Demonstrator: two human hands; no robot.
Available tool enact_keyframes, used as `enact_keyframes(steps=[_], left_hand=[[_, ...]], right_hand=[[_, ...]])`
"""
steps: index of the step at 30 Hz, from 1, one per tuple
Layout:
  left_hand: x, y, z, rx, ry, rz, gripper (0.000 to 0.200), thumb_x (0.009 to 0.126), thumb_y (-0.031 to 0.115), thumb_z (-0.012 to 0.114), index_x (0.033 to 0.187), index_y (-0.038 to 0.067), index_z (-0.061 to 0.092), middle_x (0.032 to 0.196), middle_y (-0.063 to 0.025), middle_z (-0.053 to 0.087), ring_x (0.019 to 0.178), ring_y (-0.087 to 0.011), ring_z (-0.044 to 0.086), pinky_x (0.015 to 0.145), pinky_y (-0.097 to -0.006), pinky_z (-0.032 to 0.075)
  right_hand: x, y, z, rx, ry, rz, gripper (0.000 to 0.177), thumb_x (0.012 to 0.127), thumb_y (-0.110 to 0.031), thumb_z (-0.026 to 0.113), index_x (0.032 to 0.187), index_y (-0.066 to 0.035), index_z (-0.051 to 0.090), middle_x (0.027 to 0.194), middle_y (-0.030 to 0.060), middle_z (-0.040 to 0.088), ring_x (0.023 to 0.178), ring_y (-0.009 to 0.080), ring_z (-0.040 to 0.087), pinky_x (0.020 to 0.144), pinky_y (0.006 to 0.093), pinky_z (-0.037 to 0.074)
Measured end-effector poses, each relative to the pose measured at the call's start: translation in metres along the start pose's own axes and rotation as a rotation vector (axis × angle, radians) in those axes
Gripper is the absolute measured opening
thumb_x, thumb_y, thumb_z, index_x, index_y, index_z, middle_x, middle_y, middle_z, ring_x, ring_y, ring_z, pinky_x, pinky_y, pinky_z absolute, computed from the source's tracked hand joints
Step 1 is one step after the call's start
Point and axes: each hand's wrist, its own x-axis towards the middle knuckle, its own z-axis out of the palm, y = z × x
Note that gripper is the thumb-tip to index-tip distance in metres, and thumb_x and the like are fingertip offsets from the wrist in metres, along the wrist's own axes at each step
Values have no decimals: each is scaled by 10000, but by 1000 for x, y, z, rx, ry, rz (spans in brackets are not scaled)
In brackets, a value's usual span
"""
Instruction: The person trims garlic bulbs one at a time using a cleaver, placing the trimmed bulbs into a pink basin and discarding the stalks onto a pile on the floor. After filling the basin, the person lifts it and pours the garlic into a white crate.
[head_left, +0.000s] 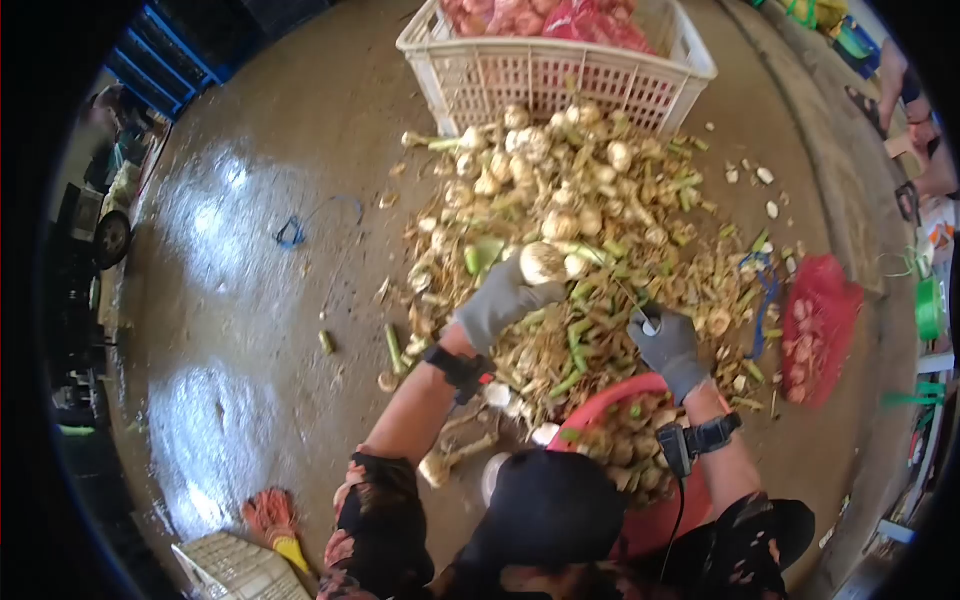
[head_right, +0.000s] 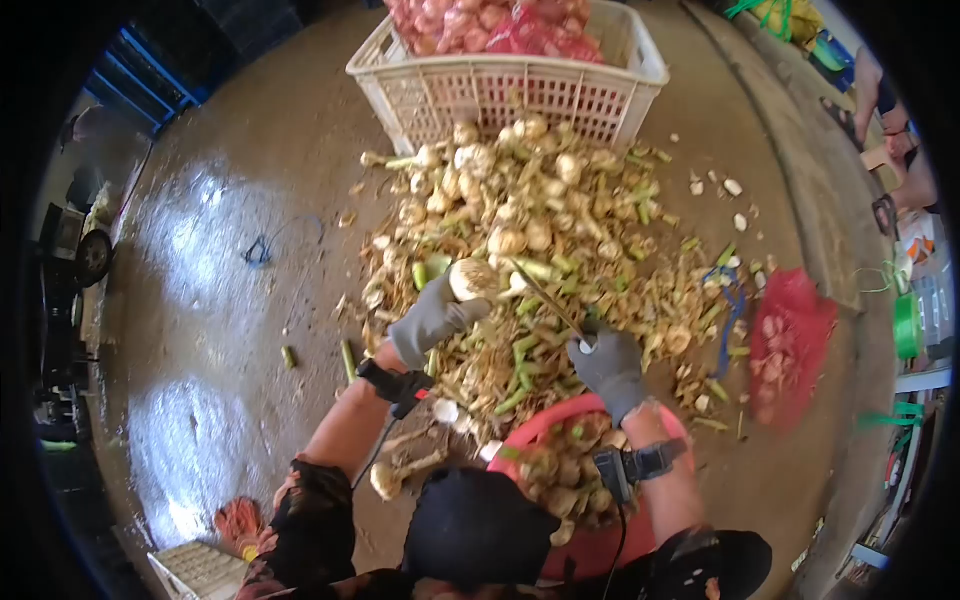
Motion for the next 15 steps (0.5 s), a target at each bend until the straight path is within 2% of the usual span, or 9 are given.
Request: enact_keyframes(steps=[2, 3, 4, 6, 9, 10, 13, 14, 15], left_hand=[[-10, -15, 12, 20, 32, 158, 555, 739, 352, 696, 1121, -9, 517, 1003, -76, 611, 914, -134, 564, 763, -248, 453], [-13, -25, 11, -54, -84, 78, 432, 769, 295, 672, 1056, -13, 575, 947, -82, 633, 874, -128, 583, 736, -240, 467], [-15, -28, 14, -23, -107, 97, 366, 783, 250, 653, 1028, -15, 593, 913, -86, 641, 832, -125, 591, 706, -246, 477], [-25, -41, 27, 103, 36, 385, 222, 796, 127, 618, 962, -20, 630, 844, -93, 653, 713, -114, 593, 606, -262, 489], [-39, -22, 39, -179, 71, 117, 199, 780, 130, 638, 918, -14, 648, 789, -81, 652, 656, -118, 580, 571, -269, 482], [-41, -16, 38, -159, -12, -1, 199, 780, 145, 644, 905, -9, 649, 779, -67, 649, 657, -107, 563, 582, -266, 474], [-38, -19, 44, 71, -7, 25, 218, 797, 160, 629, 919, -21, 633, 765, -61, 641, 672, -92, 550, 601, -264, 470], [-38, -22, 45, 171, -14, 0, 291, 794, 175, 628, 992, -35, 594, 808, -68, 634, 672, -96, 544, 597, -271, 469], [-39, -19, 48, 88, 25, -17, 327, 788, 184, 634, 1025, -33, 573, 841, -67, 628, 690, -98, 548, 597, -270, 470]], right_hand=[[-1, -29, -2, -8, 52, -152, 164, 730, -272, 593, 735, -110, 614, 673, 131, 606, 640, 326, 591, 556, 393, 475], [-3, -36, -1, -18, 47, -227, 151, 721, -263, 596, 728, -113, 601, 675, 123, 604, 636, 321, 589, 552, 391, 472], [-4, -42, -1, -28, 46, -304, 140, 712, -254, 599, 721, -115, 589, 676, 114, 602, 633, 317, 588, 547, 390, 468], [-5, -54, -3, -35, 26, -406, 128, 677, -216, 603, 728, -112, 549, 695, 95, 594, 636, 308, 584, 546, 389, 458], [-6, -62, -7, -84, -29, -423, 117, 680, -171, 619, 752, -89, 578, 719, 120, 591, 655, 324, 583, 556, 388, 458], [-7, -61, -6, -83, -35, -402, 115, 679, -168, 616, 752, -89, 577, 720, 120, 592, 658, 324, 583, 560, 391, 457], [-4, -51, -1, -77, -29, -374, 111, 676, -163, 594, 762, -95, 576, 720, 113, 597, 664, 322, 585, 570, 398, 458], [-4, -44, 2, -66, -17, -373, 115, 674, -163, 580, 771, -102, 576, 717, 105, 602, 663, 319, 587, 573, 401, 459], [-3, -39, 3, -55, -1, -371, 121, 671, -162, 566, 780, -109, 577, 713, 98, 607, 662, 316, 589, 577, 405, 460]])
